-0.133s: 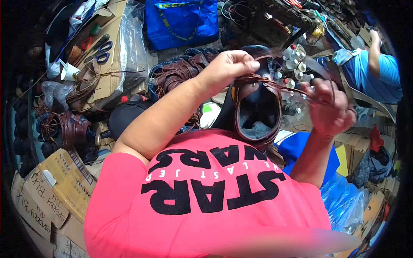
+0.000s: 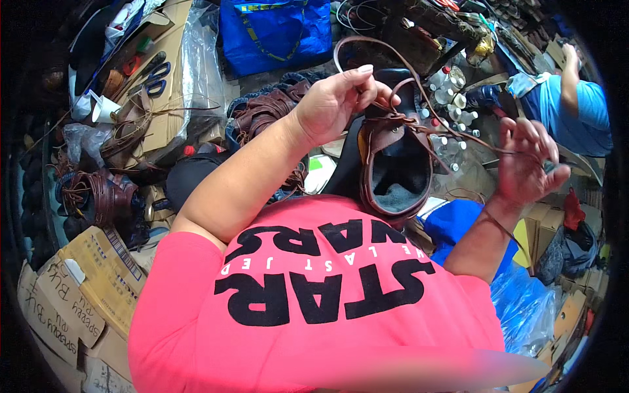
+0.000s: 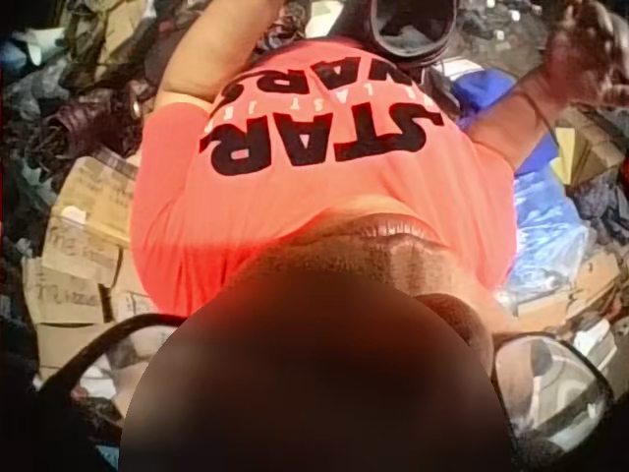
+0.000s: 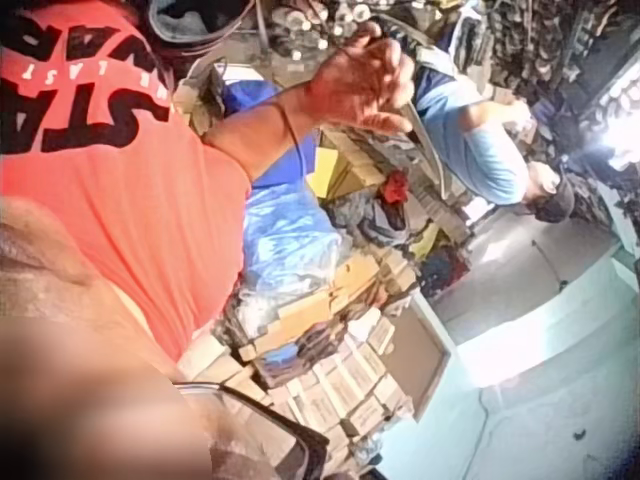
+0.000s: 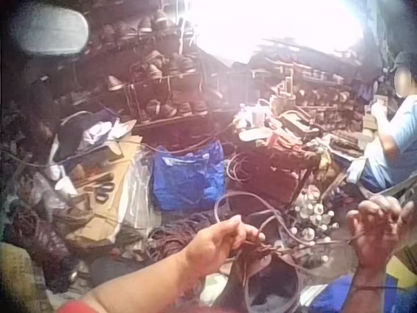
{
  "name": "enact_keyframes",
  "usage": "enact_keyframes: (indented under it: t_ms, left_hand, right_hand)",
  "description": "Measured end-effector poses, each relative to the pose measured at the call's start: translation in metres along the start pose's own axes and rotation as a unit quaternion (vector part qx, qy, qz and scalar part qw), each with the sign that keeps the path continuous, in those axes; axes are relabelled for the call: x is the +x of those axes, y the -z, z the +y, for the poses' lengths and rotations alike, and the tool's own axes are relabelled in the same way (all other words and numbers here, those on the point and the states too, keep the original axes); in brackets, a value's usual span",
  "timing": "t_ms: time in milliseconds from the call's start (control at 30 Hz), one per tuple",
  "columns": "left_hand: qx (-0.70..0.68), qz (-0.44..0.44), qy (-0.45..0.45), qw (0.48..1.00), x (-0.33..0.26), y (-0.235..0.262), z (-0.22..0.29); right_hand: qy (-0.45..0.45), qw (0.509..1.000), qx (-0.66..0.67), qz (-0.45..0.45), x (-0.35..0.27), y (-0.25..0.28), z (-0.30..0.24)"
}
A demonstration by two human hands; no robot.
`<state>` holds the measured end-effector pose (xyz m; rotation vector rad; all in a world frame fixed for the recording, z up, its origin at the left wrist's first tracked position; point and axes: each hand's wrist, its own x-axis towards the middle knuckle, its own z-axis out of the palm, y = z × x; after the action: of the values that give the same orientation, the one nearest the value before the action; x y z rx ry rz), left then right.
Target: The recorder is lacing and tying various pairs of leather shoes in a workshop environment.
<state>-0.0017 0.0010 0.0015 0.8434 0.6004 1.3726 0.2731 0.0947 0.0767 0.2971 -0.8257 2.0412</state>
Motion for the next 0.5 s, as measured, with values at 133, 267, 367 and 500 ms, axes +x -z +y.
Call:
enact_keyframes:
  t_ms: [133, 267, 367, 500]
  left_hand:
    - [-0.049, -0.042, 0.007, 0.998, -0.003, -0.007, 0.003]
    - [0.045, -0.136, 0.011, 0.990, -0.011, -0.017, 0.010]
    - [0.083, -0.211, 0.051, 0.973, -0.022, -0.024, 0.015]
    - [0.163, -0.004, -0.083, 0.983, -0.013, 0.001, 0.033]
  right_hand:
    - [-0.189, 0.841, -0.481, 0.159, -0.001, 0.010, 0.024]
    - [-0.239, 0.786, -0.555, 0.130, 0.006, 0.037, 0.078]
    - [-0.224, 0.800, -0.552, 0.073, 0.018, 0.046, 0.089]
    - [-0.147, 0.935, -0.320, 0.045, 0.018, 0.051, 0.088]
